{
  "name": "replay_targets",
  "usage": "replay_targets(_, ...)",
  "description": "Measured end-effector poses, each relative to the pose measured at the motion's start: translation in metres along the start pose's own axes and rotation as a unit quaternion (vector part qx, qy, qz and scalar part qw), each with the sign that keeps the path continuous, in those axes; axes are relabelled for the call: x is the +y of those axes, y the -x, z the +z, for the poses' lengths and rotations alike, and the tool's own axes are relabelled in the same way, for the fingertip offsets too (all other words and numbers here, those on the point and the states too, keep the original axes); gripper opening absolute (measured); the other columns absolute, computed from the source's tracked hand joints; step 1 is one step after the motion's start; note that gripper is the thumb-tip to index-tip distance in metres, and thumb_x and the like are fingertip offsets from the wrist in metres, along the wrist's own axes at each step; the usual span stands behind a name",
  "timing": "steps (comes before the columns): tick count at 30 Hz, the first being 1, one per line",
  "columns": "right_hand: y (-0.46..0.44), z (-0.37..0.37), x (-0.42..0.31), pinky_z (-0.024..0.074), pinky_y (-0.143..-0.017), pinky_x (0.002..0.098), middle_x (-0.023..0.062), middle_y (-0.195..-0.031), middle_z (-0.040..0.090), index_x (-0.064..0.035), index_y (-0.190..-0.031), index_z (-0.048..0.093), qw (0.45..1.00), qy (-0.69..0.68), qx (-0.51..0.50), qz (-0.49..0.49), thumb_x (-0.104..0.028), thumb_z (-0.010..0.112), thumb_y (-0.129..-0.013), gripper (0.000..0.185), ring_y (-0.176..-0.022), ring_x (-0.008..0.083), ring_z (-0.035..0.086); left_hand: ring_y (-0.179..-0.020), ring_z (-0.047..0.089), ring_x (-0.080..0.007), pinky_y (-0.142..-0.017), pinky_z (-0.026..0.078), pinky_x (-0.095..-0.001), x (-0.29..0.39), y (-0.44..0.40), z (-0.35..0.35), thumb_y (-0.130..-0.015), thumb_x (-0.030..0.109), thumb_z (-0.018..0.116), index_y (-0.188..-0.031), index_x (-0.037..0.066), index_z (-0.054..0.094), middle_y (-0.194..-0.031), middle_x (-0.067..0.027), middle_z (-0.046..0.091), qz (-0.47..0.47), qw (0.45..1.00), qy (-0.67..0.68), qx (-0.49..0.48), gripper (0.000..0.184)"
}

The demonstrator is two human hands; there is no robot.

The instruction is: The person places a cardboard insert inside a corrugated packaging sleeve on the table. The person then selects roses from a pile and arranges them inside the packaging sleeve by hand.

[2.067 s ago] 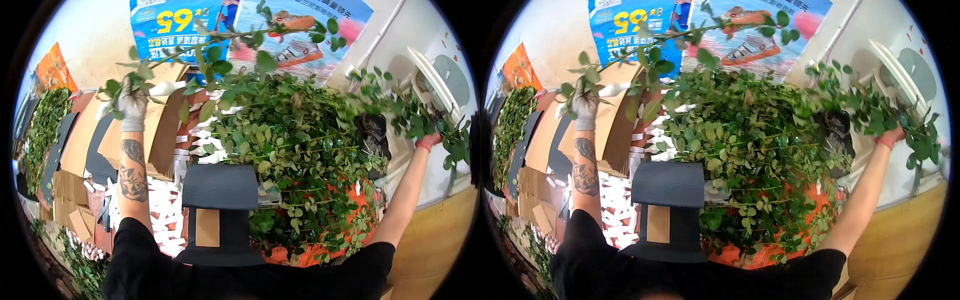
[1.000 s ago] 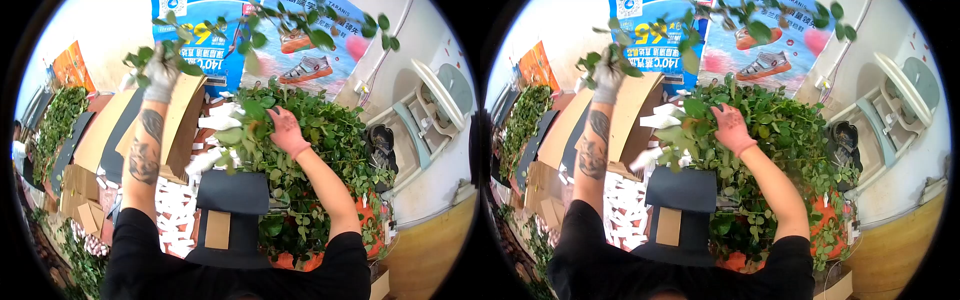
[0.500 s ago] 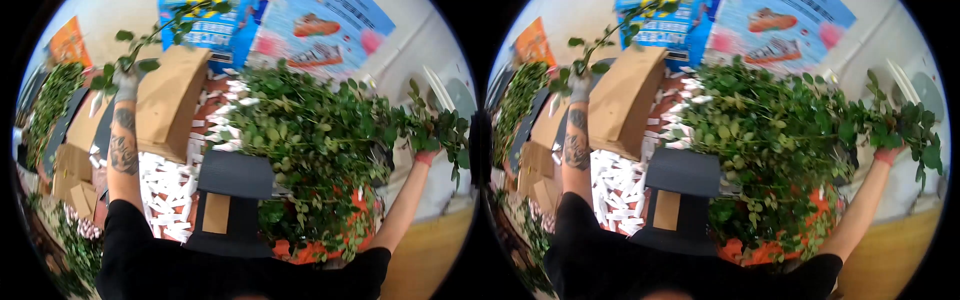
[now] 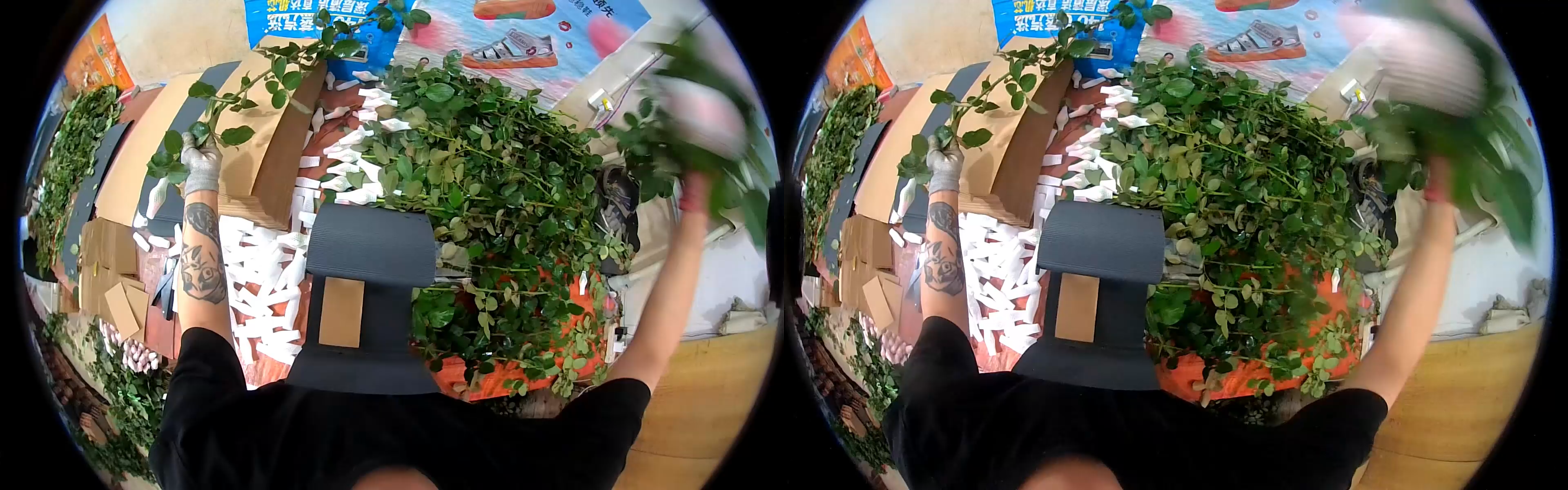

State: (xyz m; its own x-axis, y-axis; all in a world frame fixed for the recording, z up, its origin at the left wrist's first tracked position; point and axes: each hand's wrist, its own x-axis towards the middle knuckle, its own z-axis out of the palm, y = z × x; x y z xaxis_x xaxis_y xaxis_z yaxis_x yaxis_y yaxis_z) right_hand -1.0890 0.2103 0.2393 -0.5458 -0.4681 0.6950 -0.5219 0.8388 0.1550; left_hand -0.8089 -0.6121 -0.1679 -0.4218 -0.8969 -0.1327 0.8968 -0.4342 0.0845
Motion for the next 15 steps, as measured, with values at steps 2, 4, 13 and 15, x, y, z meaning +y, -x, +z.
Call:
replay_targets(2,0.003,0.055,-0.143,0.0313,-0.106,0.0373,0.0159,-0.127,0.050,-0.0069,-0.130,0.044,0.899,0.391,-0.131,-0.150,-0.018,0.053,-0.084,0.048,-0.117,0.0288,0.048,-0.089,0.063,-0.0282,-0.083,0.055,-0.0428,0.005,-0.002,-0.004,-0.090,0.008,0.055,-0.099,-0.003,0.055,-0.097,-0.0139,0.064,0.002,0.999,-0.033,0.039,0.015)
replay_targets(4,0.018,0.117,-0.213,0.0316,-0.107,0.0376,0.0187,-0.133,0.044,-0.0062,-0.139,0.031,0.967,0.096,-0.133,-0.195,-0.013,0.052,-0.082,0.061,-0.122,0.0304,0.044,-0.091,0.062,-0.0296,-0.085,0.053,-0.0444,0.008,0.022,0.007,-0.091,0.011,0.053,-0.100,-0.003,0.054,-0.098,-0.0153,0.063,-0.044,0.996,-0.077,0.031,0.017)
replay_targets(13,0.056,0.306,-0.285,0.0484,-0.081,0.0396,0.0207,-0.107,0.055,-0.0042,-0.112,0.047,0.926,0.045,-0.337,-0.166,-0.006,0.045,-0.080,0.032,-0.095,0.0331,0.059,-0.114,0.046,-0.0372,-0.097,0.041,-0.0483,0.050,0.150,0.049,-0.091,0.015,0.049,-0.118,-0.004,0.039,-0.124,-0.0245,0.045,-0.209,0.960,-0.183,0.027,0.035)
replay_targets(15,0.043,0.304,-0.267,0.0492,-0.077,0.0383,0.0190,-0.101,0.054,-0.0040,-0.111,0.048,0.942,0.104,-0.259,-0.185,-0.006,0.042,-0.081,0.031,-0.090,0.0306,0.059,-0.114,0.046,-0.0376,-0.098,0.041,-0.0473,0.041,0.206,0.071,-0.090,0.014,0.050,-0.122,-0.006,0.039,-0.121,-0.0247,0.047,-0.214,0.949,-0.203,0.110,0.040)
